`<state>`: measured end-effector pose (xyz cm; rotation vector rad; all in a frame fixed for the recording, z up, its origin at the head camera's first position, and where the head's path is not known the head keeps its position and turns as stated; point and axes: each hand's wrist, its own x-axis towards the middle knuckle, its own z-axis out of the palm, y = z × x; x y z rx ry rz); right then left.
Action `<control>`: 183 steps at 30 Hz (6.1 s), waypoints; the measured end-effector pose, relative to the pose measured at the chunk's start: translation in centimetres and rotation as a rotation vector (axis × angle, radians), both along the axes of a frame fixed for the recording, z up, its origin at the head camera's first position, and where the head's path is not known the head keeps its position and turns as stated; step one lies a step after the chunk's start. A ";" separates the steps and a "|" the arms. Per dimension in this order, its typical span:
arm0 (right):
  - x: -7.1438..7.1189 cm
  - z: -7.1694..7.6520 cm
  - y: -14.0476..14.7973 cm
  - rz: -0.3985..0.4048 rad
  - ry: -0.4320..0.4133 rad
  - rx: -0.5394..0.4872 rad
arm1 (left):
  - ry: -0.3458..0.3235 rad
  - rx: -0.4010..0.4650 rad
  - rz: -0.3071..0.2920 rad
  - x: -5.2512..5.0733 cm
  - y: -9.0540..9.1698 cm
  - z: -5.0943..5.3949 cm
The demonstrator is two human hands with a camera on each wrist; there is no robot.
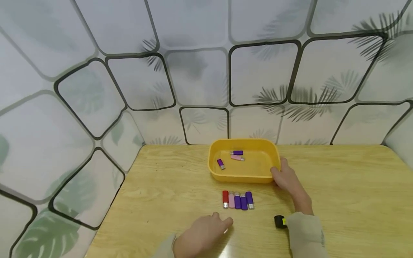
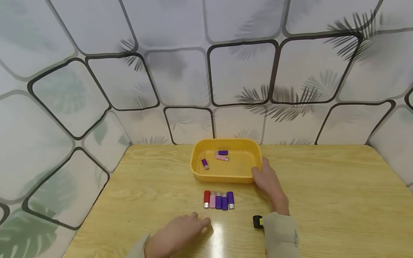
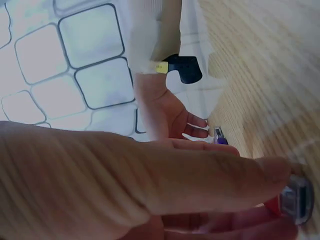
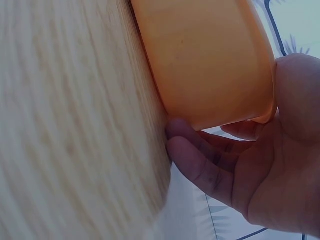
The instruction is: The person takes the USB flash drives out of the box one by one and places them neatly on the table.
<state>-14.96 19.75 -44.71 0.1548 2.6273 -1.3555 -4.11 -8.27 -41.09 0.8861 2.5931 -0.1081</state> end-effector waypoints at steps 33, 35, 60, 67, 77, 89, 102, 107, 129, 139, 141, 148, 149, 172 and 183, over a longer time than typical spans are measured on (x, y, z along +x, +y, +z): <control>0.3 -0.4 0.4 0.003 -0.033 -0.007 | -0.003 0.075 -0.029 -2.3 -0.1 -1.2; 0.3 -0.4 0.3 0.004 -0.029 -0.018 | -0.014 0.064 -0.023 -2.5 0.0 -1.2; 0.3 -1.1 -0.8 -0.012 -0.018 -0.052 | -0.048 0.445 0.108 -13.6 2.0 2.6; 0.8 -1.5 -1.9 -0.033 -0.011 -0.059 | -0.101 0.267 0.192 -14.2 2.2 0.3; -0.1 -0.3 -0.2 -0.058 -0.006 -0.008 | -0.081 0.256 0.222 -15.7 3.9 -0.3; -0.2 -0.2 0.1 -0.066 0.018 -0.018 | 0.072 0.323 0.297 -16.1 4.5 0.0; -0.8 -0.2 0.2 -0.040 0.120 0.033 | 0.160 0.355 0.285 -16.5 4.2 -0.3; -1.4 0.4 0.6 -0.040 0.107 0.039 | 0.159 0.355 0.273 -17.2 4.4 -0.1; 0.3 -0.5 -0.2 -0.018 0.041 0.030 | 0.166 0.315 0.232 -16.8 3.4 -1.7; 0.2 -0.8 -0.3 -0.034 0.003 -0.016 | 0.163 0.232 0.244 -17.3 3.5 -2.1; 0.1 -0.8 -0.3 -0.041 0.002 -0.020 | 0.160 0.239 0.233 -17.4 3.5 -2.0; 0.0 -0.5 -0.3 -0.040 0.007 -0.016 | 0.283 0.286 0.142 -18.1 3.2 -1.9; 0.0 -0.5 -0.3 -0.041 0.007 -0.016 | 0.320 0.308 0.133 -18.2 3.1 -1.8; 0.4 0.0 -0.2 -0.042 -0.011 -0.031 | 0.525 0.640 0.059 -13.7 0.5 1.9; 0.3 -0.3 0.2 -0.045 0.000 -0.005 | 0.269 0.702 -0.086 -9.2 -1.6 1.5</control>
